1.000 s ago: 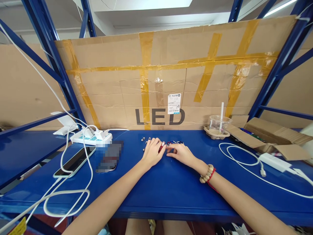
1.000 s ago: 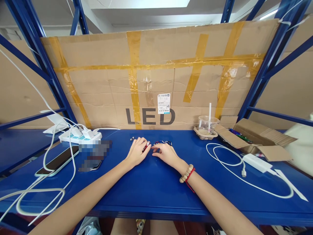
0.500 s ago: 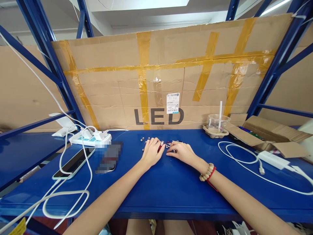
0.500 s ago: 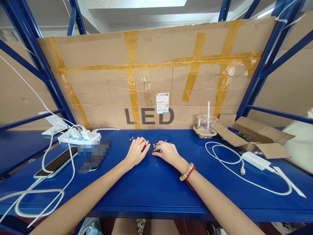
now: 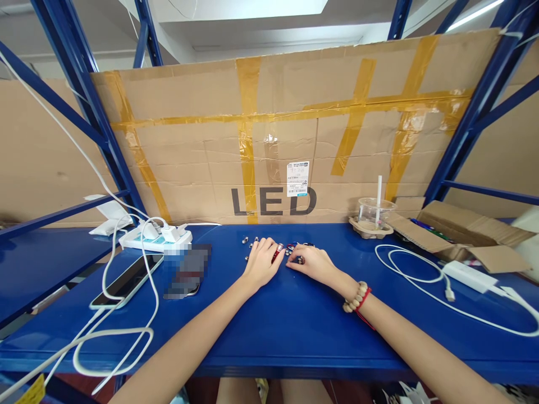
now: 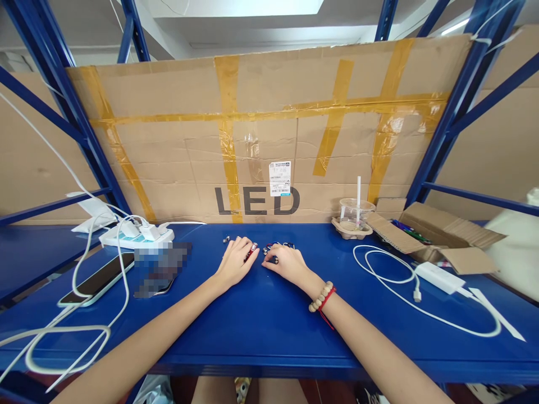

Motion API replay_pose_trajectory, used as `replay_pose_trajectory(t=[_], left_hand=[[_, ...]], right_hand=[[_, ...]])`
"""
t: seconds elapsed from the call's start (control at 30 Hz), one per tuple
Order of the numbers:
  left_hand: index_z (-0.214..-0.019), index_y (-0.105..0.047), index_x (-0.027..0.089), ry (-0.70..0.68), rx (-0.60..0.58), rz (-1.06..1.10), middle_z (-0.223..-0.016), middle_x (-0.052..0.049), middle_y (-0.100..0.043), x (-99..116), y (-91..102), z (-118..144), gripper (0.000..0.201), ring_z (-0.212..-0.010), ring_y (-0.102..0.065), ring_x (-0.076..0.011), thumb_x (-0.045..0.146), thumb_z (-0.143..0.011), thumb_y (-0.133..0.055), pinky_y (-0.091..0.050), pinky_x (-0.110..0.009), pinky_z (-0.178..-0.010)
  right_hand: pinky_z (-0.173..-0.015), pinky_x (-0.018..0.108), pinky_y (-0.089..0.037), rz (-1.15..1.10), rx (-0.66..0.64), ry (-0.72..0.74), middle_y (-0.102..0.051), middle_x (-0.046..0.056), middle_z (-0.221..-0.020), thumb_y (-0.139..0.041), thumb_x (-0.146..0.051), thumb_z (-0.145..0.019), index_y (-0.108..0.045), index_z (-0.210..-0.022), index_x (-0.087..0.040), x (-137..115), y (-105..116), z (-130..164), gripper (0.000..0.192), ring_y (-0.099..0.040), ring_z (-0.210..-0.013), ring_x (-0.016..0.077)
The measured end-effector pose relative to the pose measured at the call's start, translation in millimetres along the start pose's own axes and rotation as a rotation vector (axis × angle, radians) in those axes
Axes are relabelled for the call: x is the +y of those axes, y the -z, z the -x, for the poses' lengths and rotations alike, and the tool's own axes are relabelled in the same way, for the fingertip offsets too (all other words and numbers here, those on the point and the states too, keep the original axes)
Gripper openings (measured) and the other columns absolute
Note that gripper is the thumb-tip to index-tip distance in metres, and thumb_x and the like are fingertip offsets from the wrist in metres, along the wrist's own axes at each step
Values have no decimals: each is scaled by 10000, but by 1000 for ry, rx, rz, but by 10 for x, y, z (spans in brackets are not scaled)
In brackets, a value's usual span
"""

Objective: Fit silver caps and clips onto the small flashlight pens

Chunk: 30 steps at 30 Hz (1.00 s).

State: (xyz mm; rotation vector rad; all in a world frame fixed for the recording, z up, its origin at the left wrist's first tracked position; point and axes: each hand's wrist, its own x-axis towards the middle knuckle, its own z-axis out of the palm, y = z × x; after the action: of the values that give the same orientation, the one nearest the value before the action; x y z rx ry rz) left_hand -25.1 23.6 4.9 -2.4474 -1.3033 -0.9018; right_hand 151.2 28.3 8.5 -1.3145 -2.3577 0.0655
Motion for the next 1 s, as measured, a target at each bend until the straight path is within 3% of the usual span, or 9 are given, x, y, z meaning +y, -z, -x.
replay_pose_trajectory(t=[0.1, 0.2, 0.33, 0.4, 0.57, 0.87, 1.0], left_hand=[[-765, -523, 172, -4, 4, 10, -847, -26, -541, 2, 2, 0, 265, -807, -452, -172, 293, -913, -339, -349, -335, -778], [-776, -532, 171, -13, 11, 13, -838, -25, -541, 7, 3, 3, 265, -795, -450, -169, 296, -912, -343, -345, -333, -775], [-800, -541, 168, -28, 6, 8, -851, -26, -547, 7, 3, 5, 258, -787, -447, -165, 286, -913, -341, -338, -328, -763], [-802, -539, 167, -50, -13, 16, -851, -28, -544, 3, 4, 4, 263, -784, -445, -165, 287, -917, -334, -338, -319, -737], [-838, -507, 163, -111, -79, 71, -829, -29, -531, -5, 16, 5, 290, -766, -442, -160, 289, -938, -266, -339, -306, -700], [-832, -517, 156, -111, -132, 61, -854, -43, -532, 7, 43, 6, 293, -788, -447, -169, 273, -933, -268, -337, -317, -716], [-845, -531, 155, -113, -146, 73, -882, -48, -538, 3, 35, 8, 274, -805, -452, -176, 275, -923, -298, -342, -321, -715]], right_hand=[[-545, 208, -376, -24, 63, 20, -644, -25, -899, -534, -339, -814, -672, -780, -262, -16, 29, 7, 162, -593, -688, 114], [-522, 200, -385, -99, 227, -12, -635, -15, -903, -506, -347, -836, -672, -821, -248, -61, 72, 18, 194, -566, -598, 84], [-524, 203, -426, -285, 429, 0, -621, 18, -901, -519, -353, -828, -680, -848, -209, -118, 78, 14, 217, -524, -536, 68], [-515, 208, -442, -389, 469, 24, -614, 32, -880, -527, -356, -821, -686, -848, -191, -133, 54, 4, 231, -516, -535, 73], [-470, 212, -441, -503, 401, 109, -608, 40, -830, -538, -346, -812, -702, -833, -187, -141, 5, -8, 229, -508, -523, 76], [-496, 218, -449, -361, 401, 192, -617, 37, -880, -532, -365, -816, -702, -847, -217, -79, -45, 3, 227, -477, -482, 57], [-510, 214, -455, -343, 344, 157, -617, 34, -897, -514, -364, -830, -656, -999, -234, -96, -46, 11, 256, -512, -522, 74]])
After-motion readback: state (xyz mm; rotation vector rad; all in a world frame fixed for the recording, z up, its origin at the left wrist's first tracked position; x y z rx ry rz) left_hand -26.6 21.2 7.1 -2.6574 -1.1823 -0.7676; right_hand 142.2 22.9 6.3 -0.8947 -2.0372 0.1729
